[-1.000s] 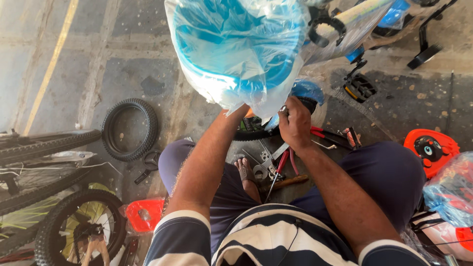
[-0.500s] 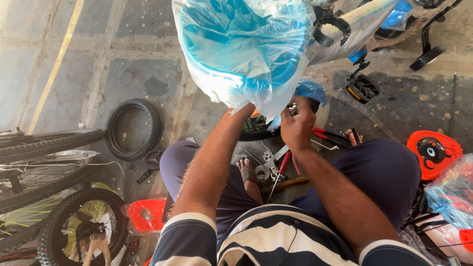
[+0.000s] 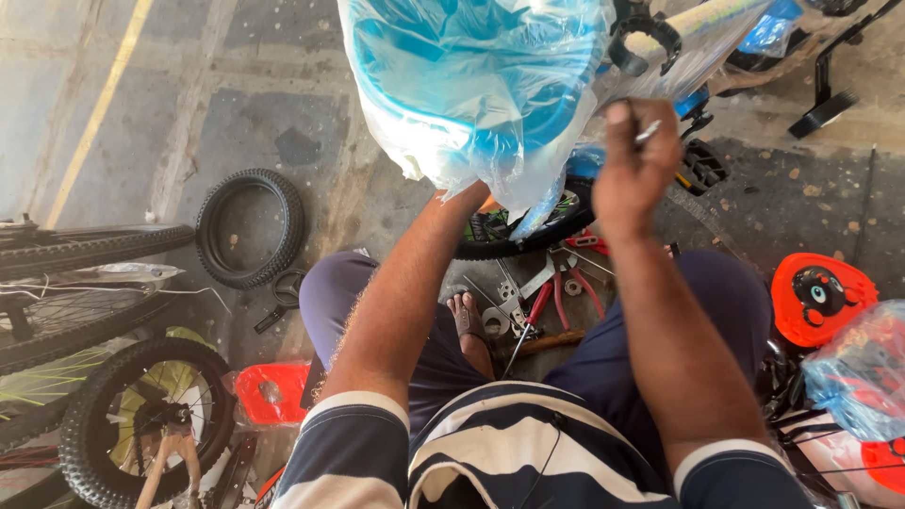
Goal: The person is assembling a blue children's bicycle, focusing on the front wheel and handlebar area. They use a wrench to tighten bolts on the front fork and wheel axle, and later adjust the brake cables on the handlebars.
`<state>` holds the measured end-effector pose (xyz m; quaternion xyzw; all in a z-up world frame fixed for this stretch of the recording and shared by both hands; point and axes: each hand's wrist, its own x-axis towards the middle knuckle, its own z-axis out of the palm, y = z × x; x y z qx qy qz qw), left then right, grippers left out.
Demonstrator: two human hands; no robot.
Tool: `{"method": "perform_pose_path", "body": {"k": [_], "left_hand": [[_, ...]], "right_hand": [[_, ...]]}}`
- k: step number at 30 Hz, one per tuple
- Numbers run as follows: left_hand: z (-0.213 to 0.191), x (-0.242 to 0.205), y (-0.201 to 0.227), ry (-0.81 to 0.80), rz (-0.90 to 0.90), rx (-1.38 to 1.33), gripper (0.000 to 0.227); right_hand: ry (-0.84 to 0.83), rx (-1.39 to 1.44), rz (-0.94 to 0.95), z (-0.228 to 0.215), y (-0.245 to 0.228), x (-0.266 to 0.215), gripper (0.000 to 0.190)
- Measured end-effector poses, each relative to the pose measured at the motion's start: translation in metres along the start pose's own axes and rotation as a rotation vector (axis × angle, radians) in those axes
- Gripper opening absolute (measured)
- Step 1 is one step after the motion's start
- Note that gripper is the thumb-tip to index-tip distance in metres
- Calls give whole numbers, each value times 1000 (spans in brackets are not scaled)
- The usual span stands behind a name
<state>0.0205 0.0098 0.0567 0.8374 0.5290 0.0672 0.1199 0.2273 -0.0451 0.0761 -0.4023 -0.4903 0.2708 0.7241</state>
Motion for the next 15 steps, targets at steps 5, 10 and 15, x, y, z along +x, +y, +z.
{"method": "perform_pose_path", "body": {"k": [5, 10, 15], "left_hand": [[-1, -5, -6, -28, -7, 13, 64], [1, -10, -10, -106, -5, -3, 65], [-6, -6, -6, -216, 59, -79, 66]], "right_hand": [[-385, -404, 444, -31, -22, 12, 30], [-585, -861, 479, -43, -2, 10, 38], [-508, -902, 29, -54, 34, -1, 34]]}}
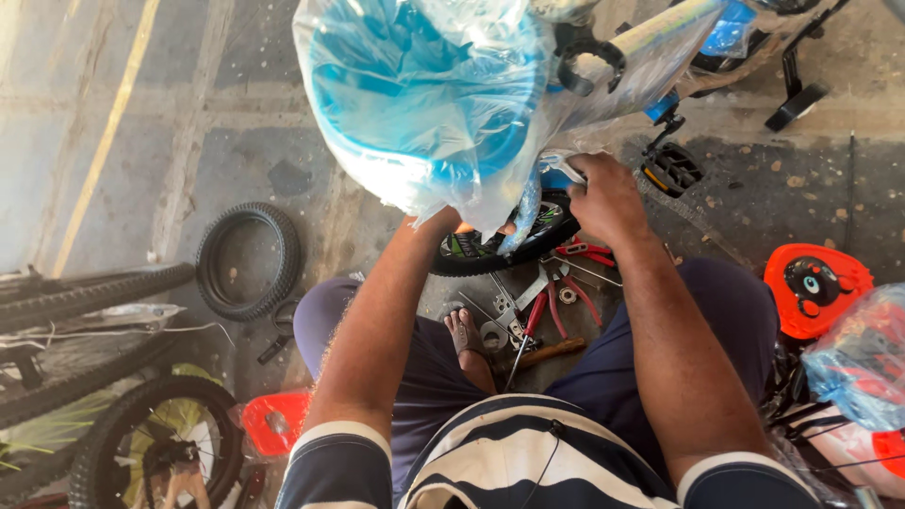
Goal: The person is assembling a blue children's bicycle, focusing on the front wheel and handlebar area. They use a wrench to tighten bolts on the front fork and wheel axle, and later adjust the brake cables on the handlebars.
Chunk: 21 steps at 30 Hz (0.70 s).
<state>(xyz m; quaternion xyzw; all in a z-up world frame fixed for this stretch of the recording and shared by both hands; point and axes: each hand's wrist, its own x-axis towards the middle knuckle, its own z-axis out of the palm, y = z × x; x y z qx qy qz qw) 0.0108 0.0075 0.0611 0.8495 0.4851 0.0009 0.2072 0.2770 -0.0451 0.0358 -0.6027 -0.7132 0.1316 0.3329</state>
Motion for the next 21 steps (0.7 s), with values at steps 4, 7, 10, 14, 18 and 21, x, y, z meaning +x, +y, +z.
{"method": "perform_pose_path", "body": {"k": [4, 7, 10, 14, 18, 21], "left_hand": [[-3, 8, 3, 157, 14, -43, 67], [2, 11, 5, 256, -12, -27, 68], [4, 20, 9, 266, 3, -6, 68], [14, 28, 16, 233, 22, 5, 69], [17, 30, 19, 216, 24, 17, 70], [15, 31, 15, 218, 19, 33, 71]], "right_hand": [[-114, -3, 156, -10, -17, 2, 24], [-129, 11, 97, -4, -23, 1, 22], [-88, 10, 25, 14, -27, 1, 21], [-132, 55, 87, 19, -36, -2, 21], [-257, 142, 236, 9, -45, 6, 25], [-300, 30, 152, 1, -42, 20, 22]]}}
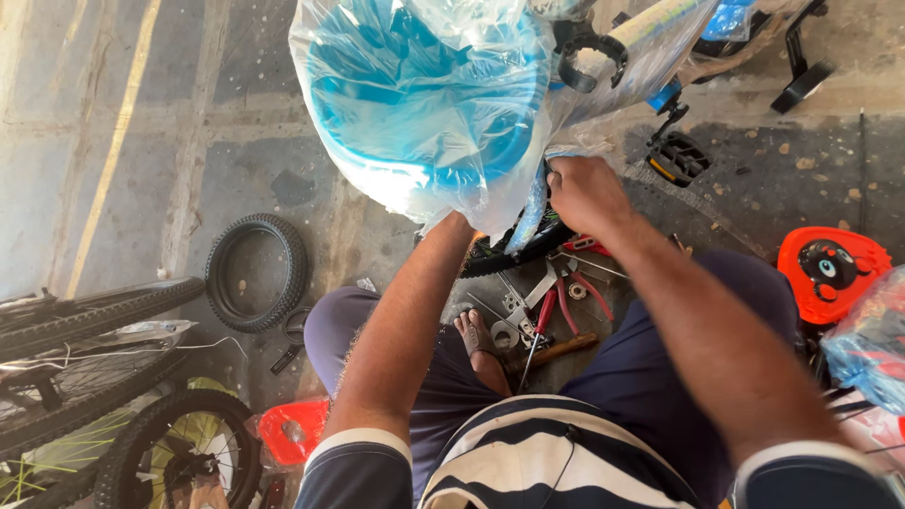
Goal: The person is assembling a blue children's bicycle, focusing on the front wheel and handlebar area. They use a wrench to tighten bolts on the front fork and wheel axle, and later adjust the brake cables on the handlebars.
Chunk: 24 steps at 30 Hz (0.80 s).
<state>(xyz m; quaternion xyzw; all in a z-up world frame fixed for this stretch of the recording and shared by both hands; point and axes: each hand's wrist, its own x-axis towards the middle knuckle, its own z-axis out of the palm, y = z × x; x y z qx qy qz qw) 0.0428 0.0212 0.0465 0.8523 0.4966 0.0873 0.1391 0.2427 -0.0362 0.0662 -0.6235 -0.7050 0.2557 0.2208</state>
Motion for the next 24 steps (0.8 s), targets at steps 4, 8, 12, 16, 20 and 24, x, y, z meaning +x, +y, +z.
{"method": "perform_pose_path", "body": {"k": [4, 8, 12, 16, 20, 24], "left_hand": [[3, 2, 2, 3, -12, 3, 72], [-3, 4, 4, 13, -23, 17, 73], [-1, 3, 5, 11, -32, 26, 74], [3, 7, 7, 10, -24, 31, 75], [4, 5, 8, 4, -43, 51, 76], [3, 2, 8, 11, -74, 67, 77]], "right_hand": [[-250, -229, 25, -10, 5, 21, 21], [-537, -337, 77, -33, -3, 61, 22], [-465, -204, 56, -35, 6, 43, 27], [-138, -196, 15, -12, 18, -5, 35], [212, -57, -187, 17, 19, -32, 42], [301, 1, -239, 33, 28, -37, 44]]}}
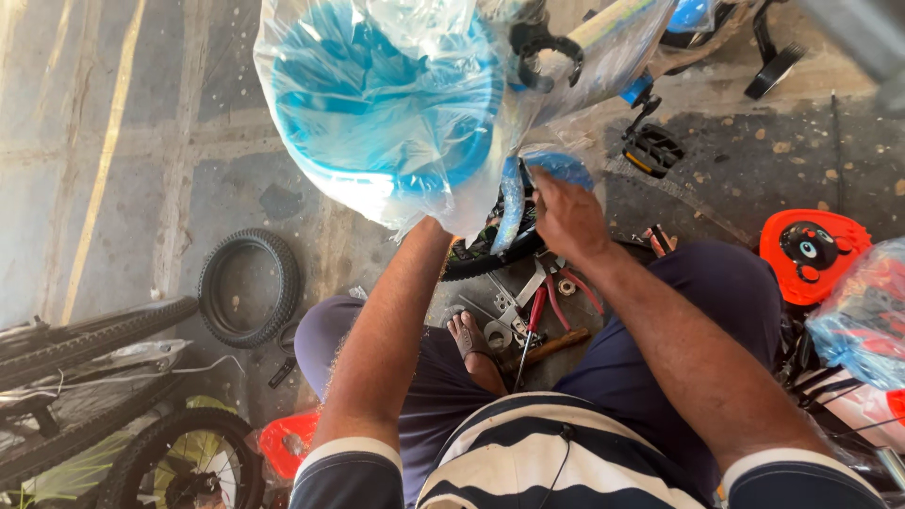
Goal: The person is assembling a blue children's bicycle, focusing on the front wheel and handlebar area. They use a wrench to tighten bolts on the front fork and wheel axle, and later adjust the brake cables on the handlebars.
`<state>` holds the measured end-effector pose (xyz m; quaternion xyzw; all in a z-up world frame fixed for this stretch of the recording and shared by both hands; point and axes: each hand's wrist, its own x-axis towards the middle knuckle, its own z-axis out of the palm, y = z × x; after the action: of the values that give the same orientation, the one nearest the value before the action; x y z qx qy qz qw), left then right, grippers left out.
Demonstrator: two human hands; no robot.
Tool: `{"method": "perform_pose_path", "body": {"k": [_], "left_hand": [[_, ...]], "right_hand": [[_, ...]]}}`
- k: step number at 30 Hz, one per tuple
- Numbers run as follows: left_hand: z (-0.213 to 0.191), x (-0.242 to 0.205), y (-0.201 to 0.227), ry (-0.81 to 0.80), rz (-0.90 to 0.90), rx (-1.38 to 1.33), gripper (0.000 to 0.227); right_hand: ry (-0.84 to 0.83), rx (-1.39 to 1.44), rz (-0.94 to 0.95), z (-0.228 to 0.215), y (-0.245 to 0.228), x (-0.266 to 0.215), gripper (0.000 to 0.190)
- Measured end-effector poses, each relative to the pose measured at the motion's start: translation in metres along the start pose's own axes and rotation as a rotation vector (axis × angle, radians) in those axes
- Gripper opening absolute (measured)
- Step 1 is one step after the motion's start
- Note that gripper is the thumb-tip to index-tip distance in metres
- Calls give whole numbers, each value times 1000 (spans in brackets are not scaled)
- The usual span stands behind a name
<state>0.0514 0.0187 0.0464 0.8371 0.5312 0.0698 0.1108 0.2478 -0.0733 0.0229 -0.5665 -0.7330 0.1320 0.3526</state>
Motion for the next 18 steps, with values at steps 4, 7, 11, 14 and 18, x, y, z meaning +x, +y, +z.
{"method": "perform_pose_path", "body": {"k": [4, 7, 11, 14, 18], "left_hand": [[2, 1, 0, 10, -27, 15, 78], [3, 3, 0, 16, -41, 24, 78], [3, 2, -2, 14, -48, 27, 79], [3, 4, 1, 14, -41, 26, 80], [5, -1, -1, 11, -44, 22, 81]], "right_hand": [[154, 29, -44, 13, -3, -4, 46], [183, 33, 8, 13, -8, -4, 48], [45, 302, 251, 7, -17, -5, 50], [-1, 423, 300, 7, -17, -5, 49], [65, 281, 109, 8, -8, -4, 50]]}}
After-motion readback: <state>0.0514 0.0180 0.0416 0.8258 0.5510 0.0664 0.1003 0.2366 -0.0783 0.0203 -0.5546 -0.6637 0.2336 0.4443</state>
